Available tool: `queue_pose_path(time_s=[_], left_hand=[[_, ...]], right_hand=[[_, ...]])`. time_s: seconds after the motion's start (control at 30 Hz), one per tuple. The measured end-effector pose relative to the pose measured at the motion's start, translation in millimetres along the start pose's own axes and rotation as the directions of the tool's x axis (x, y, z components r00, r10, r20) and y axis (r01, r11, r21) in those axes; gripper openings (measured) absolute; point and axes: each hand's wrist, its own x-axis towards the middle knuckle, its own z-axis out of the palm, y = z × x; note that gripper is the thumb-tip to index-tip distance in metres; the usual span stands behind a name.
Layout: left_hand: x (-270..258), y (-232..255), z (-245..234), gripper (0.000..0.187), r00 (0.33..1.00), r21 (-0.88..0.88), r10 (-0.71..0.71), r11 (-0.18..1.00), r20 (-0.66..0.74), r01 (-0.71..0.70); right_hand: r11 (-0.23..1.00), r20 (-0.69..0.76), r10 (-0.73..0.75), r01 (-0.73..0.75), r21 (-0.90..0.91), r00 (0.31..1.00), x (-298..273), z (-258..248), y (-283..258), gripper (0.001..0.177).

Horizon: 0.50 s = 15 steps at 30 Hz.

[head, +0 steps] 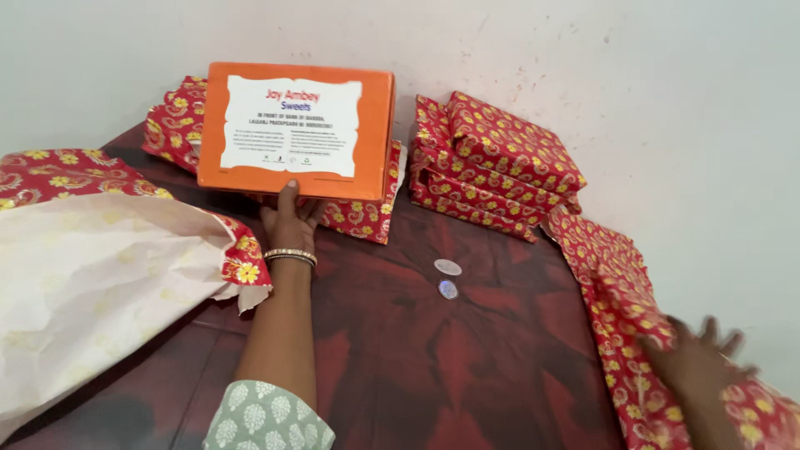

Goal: The person wraps rectangular sweet boxes with red floral wrapping paper. They place each box on the paper, fold the sides over, tuck the ends, and secure the package with small round stickers. Finished wrapped boxes are stacked on the table.

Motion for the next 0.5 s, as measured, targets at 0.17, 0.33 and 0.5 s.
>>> queue_pose_path(time_s=[0.17, 0.33, 0.5], left_hand=[[4.0, 6.3, -10.0, 0.033, 0.981, -0.177, -0.093, 0.977, 0.171, 0.124], [15.1, -2.3, -21.9, 0.026, 0.967, -0.282, -0.108, 0.944, 0.231, 0.173], [20.0, -4.6, -33.3, 0.022, 0.902, -0.406, -0.013, 0.89, 0.432, 0.207]], right_hand=[[0.851, -0.117, -0.445, 0.46, 0.253, 0.888, -15.8, -67.0, -130.0, 0.068], [0.178, -0.461, -0.751, 0.817, 0.549, 0.473, -59.8, -141.4, -280.2, 0.056], [0.062, -0.608, -0.703, 0.882, 0.466, 0.37, -100.9, -175.7, -421.0, 0.079]])
